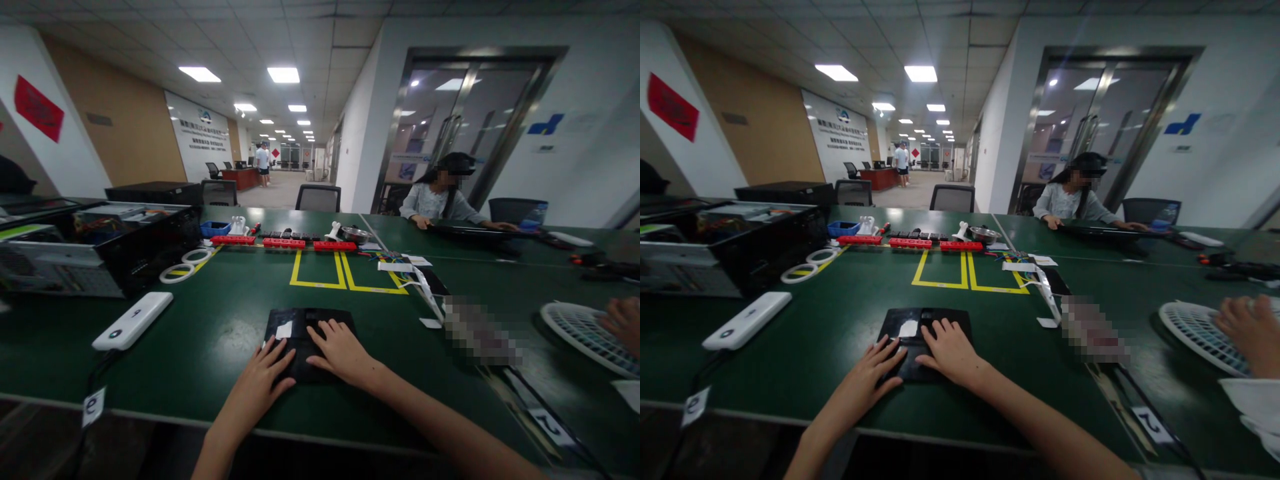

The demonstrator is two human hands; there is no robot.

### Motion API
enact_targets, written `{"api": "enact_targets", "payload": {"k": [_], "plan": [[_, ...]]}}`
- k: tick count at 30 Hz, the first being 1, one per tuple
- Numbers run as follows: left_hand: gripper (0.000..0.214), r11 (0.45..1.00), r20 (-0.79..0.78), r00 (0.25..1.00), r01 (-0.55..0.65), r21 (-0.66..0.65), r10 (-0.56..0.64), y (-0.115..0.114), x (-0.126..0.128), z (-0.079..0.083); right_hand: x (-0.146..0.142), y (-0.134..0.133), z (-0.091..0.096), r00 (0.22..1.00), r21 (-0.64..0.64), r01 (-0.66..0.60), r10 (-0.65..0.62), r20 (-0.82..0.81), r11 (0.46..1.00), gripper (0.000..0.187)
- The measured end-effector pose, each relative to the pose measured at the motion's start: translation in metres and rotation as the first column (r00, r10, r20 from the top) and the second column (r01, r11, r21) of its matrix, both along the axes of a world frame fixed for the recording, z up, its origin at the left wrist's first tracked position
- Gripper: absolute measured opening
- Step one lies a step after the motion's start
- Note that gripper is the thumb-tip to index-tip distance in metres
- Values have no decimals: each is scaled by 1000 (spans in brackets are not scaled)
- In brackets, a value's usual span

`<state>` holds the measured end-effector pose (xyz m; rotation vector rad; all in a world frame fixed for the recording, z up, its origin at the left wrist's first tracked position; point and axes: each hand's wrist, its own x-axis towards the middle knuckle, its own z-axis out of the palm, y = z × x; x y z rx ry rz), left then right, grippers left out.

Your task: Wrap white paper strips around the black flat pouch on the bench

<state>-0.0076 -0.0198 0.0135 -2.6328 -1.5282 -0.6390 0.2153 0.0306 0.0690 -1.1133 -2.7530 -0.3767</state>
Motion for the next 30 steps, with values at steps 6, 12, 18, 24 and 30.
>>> {"api": "enact_targets", "payload": {"k": [6, 12, 18, 24, 30], "plan": [[50, 999, 27, 999, 31, -38, -30, 1, -3, -4, 41, 46, 21, 986, -45, 69, -75, -149, 997, 38], [48, 997, 31, 999, 44, -60, -42, 4, -2, -3, 143, 98, 23, 741, 221, 664, -591, -317, 714, 39], [47, 998, 49, 998, 33, -55, -31, 4, 1, 0, 202, 108, 6, 574, 96, 810, -749, -331, 579, 46], [47, 999, 70, 997, 20, -36, -18, 1, 2, 1, 211, 113, -7, 528, 13, 838, -806, -268, 545, 44], [48, 999, 67, 998, -2, -32, 4, 0, 3, 2, 209, 114, -5, 521, -35, 838, -819, -242, 544, 39]]}}
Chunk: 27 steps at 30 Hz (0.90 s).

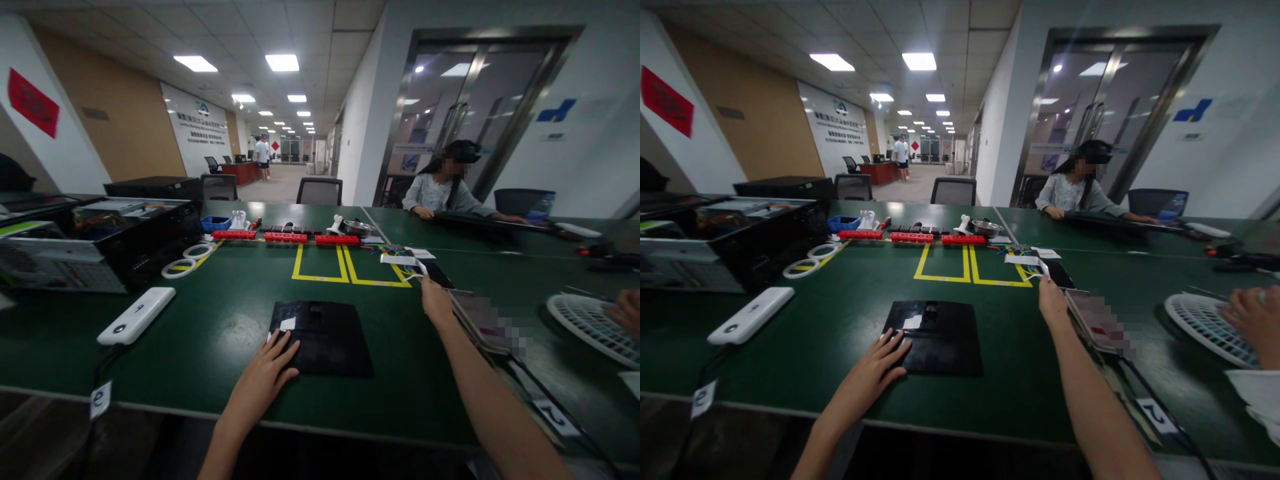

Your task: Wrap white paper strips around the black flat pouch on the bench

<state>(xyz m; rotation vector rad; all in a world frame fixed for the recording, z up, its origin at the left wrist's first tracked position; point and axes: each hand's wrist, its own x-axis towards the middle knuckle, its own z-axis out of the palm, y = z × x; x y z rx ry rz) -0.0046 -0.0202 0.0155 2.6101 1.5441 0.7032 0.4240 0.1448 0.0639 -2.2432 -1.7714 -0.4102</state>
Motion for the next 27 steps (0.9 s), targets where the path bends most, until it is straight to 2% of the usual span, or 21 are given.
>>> {"api": "enact_targets", "payload": {"k": [3, 6, 10, 14, 16, 20, 22, 24, 27], "plan": [[49, 1000, 8, 1000, -11, 5, 11, -1, 0, -1, -2, -2, 11, 1000, 47, -13, 14, -14, 999, 38], [49, 999, 39, 999, -36, 16, 35, -2, 0, -1, -5, -5, 26, 998, 128, -54, 59, -35, 990, 46], [40, 995, 169, 983, -84, 51, 75, -3, -3, 3, -18, -14, 43, 944, 299, -211, 273, -183, 931, 45], [33, 973, 383, 911, -206, 107, 151, -9, -6, 18, -49, -29, 51, 808, 354, -423, 524, -269, 834, 41], [32, 945, 470, 863, -288, 155, 185, -14, -7, 26, -71, -39, 52, 690, 331, -576, 662, -292, 747, 40], [30, 894, 544, 817, -375, 244, 194, -23, -8, 35, -119, -63, 43, 409, 162, -860, 843, -350, 484, 49], [30, 893, 514, 841, -351, 283, 168, -26, -5, 35, -140, -75, 36, 311, 40, -934, 864, -395, 354, 59], [32, 907, 431, 893, -284, 311, 131, -27, 0, 31, -157, -86, 30, 245, -57, -968, 871, -426, 244, 69], [42, 949, 213, 975, -130, 286, 70, -27, 11, 22, -172, -99, 25, 173, -127, -983, 904, -392, 133, 72]]}}
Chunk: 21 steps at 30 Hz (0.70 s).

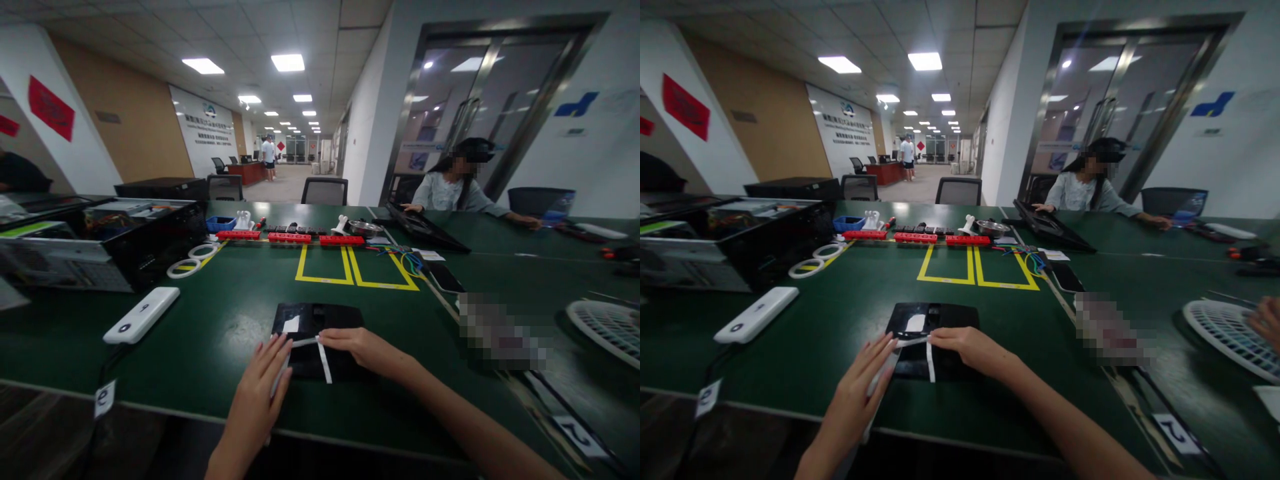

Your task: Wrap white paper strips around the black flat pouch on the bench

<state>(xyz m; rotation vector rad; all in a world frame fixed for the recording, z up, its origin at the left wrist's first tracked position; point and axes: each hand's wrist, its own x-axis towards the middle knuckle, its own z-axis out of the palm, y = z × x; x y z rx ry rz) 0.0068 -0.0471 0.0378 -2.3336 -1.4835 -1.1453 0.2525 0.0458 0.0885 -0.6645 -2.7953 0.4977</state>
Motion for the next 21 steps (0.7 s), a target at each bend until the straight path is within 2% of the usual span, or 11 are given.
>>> {"api": "enact_targets", "payload": {"k": [2, 5, 9, 14, 18, 21], "plan": [[50, 996, -143, 989, 34, -85, -46, 1, 9, -6, -4, -6, 0, 998, 59, -43, 41, 42, 997, 66], [57, 984, -248, 967, 23, -174, -66, 3, 20, -13, -7, -11, -1, 992, 156, -70, 51, 119, 985, 53], [60, 981, -267, 962, 0, -192, -52, 8, 25, -17, -9, -11, -7, 983, 297, -84, 31, 179, 951, 49], [52, 980, -270, 962, -21, -197, -34, 16, 18, -21, -13, -10, -21, 987, 403, -103, 41, 158, 909, 50], [48, 976, -270, 962, -20, -217, -40, 19, 13, -22, -17, -11, -29, 986, 428, -116, 53, 156, 896, 47], [46, 969, -256, 964, 4, -248, -69, 20, 11, -22, -19, -11, -31, 983, 383, -126, 63, 173, 915, 45]]}}
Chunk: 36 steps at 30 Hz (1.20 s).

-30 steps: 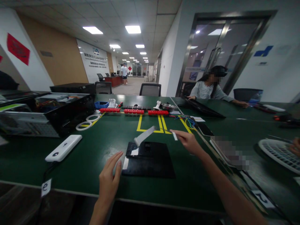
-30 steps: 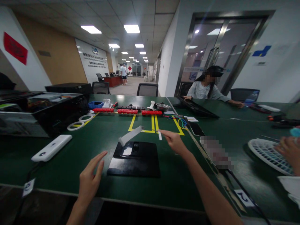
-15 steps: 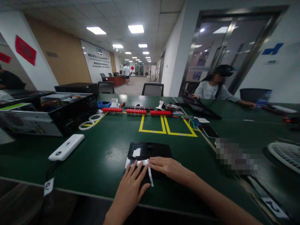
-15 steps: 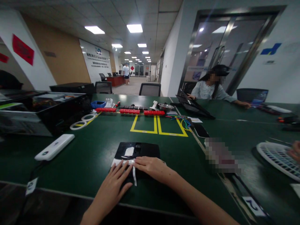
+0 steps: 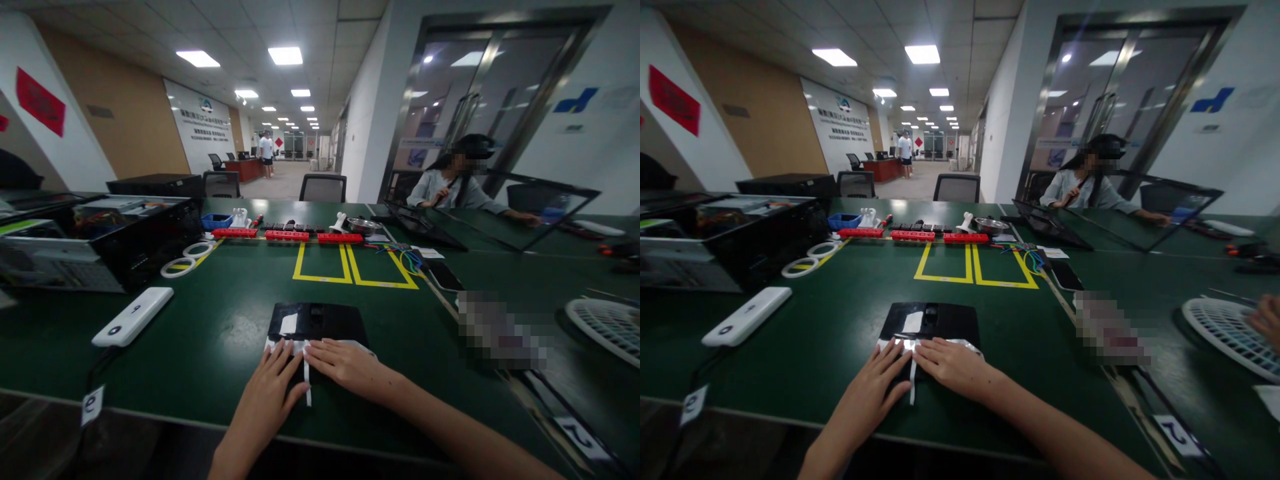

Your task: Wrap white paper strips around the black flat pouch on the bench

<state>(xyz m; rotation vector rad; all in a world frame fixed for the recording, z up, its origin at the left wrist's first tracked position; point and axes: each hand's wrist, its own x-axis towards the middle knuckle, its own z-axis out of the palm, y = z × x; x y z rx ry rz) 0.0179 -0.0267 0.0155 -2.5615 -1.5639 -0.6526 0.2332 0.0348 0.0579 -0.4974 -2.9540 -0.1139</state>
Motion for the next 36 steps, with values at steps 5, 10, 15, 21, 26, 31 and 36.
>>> {"api": "enact_targets", "payload": {"k": [5, 10, 15, 21, 26, 31, 36], "plan": [[46, 999, 8, 1000, 18, -42, -18, 2, -1, -3, -1, -4, 9, 999, -218, 50, -49, 10, 975, 48], [55, 999, 0, 1000, 31, -26, -31, 0, 0, -4, 0, -7, 23, 999, -397, 18, -31, -27, 918, 59], [61, 999, -46, 998, 37, 10, -37, -1, 2, -3, 3, 0, 27, 1000, -507, -11, 16, 7, 862, 67], [60, 1000, -94, 996, -3, 15, 5, -2, 4, 0, 3, 3, 29, 999, -521, 5, 17, 37, 853, 74], [57, 1000, -80, 997, 15, -28, -17, -3, 3, 3, 1, -1, 36, 1000, -534, -4, 7, 3, 846, 73], [61, 993, 61, 998, 31, -117, -24, -3, -1, 12, 4, 0, 39, 999, -584, -20, -10, -48, 812, 59], [48, 988, 292, 946, -122, -90, 143, -1, -30, 20, 8, 5, 38, 957, -496, 41, -176, -229, 867, 48]]}}
